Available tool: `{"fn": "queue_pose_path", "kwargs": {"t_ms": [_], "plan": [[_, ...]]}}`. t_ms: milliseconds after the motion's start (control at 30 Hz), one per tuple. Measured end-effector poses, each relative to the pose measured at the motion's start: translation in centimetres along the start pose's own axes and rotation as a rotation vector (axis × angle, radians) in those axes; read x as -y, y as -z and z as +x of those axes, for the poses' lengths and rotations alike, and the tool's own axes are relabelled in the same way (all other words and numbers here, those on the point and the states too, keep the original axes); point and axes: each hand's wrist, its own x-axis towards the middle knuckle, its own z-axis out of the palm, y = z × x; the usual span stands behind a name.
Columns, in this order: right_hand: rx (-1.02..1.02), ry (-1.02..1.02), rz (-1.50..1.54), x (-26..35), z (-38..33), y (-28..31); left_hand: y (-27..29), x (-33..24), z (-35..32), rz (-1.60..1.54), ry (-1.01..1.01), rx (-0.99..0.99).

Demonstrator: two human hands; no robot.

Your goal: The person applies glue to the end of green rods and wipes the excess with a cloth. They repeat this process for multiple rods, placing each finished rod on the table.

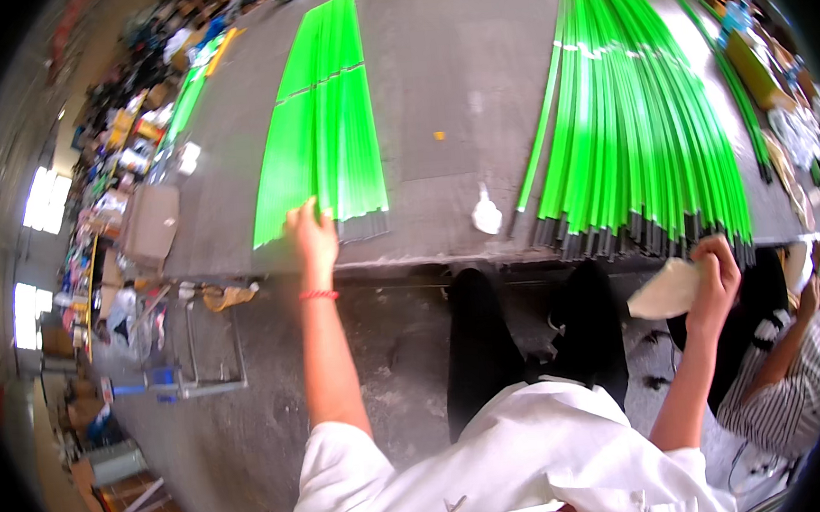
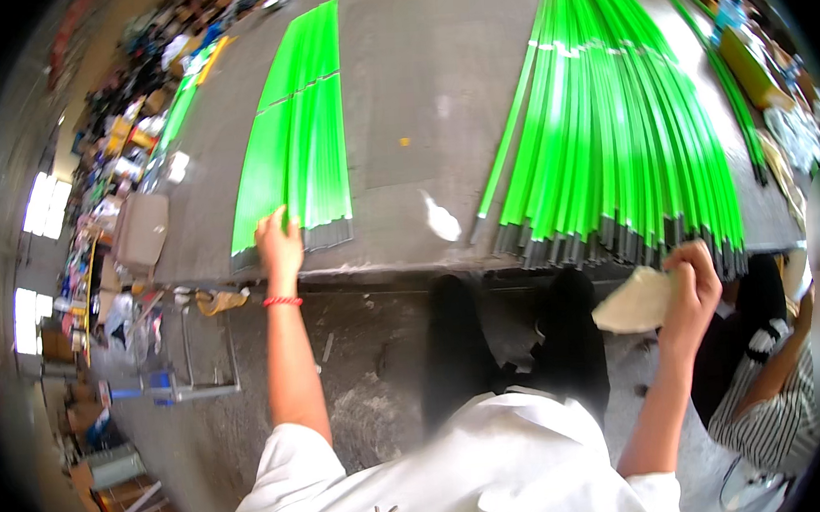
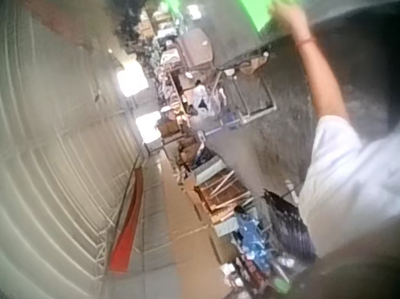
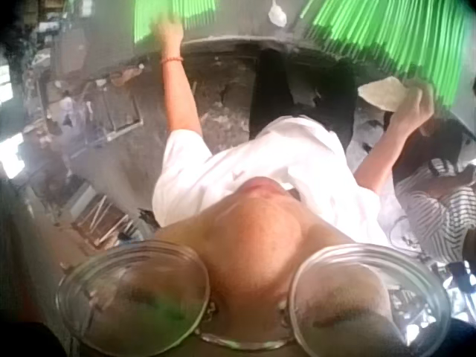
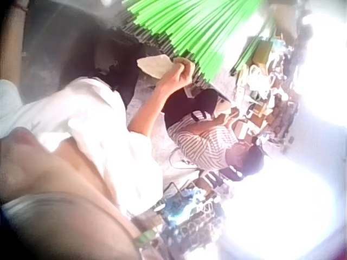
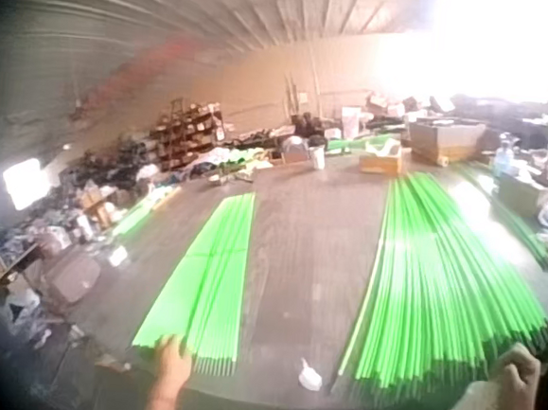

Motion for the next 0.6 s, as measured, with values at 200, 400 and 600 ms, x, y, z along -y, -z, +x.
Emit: {"fn": "queue_pose_path", "kwargs": {"t_ms": [200,400,600], "plan": [[0.047,0.028,-0.879,-1.1,3.8,-1.2,6.1,-1.3,-3.6,-0.419,0.066,-0.121],[0.148,-0.198,-1.189,-2.7,4.8,-3.8,12.3,-6.9,-8.8,-0.660,0.050,-0.253],[0.024,-0.111,-1.091,-6.8,5.3,-3.8,14.2,-12.4,-10.9,-0.694,0.063,-0.252]]}}
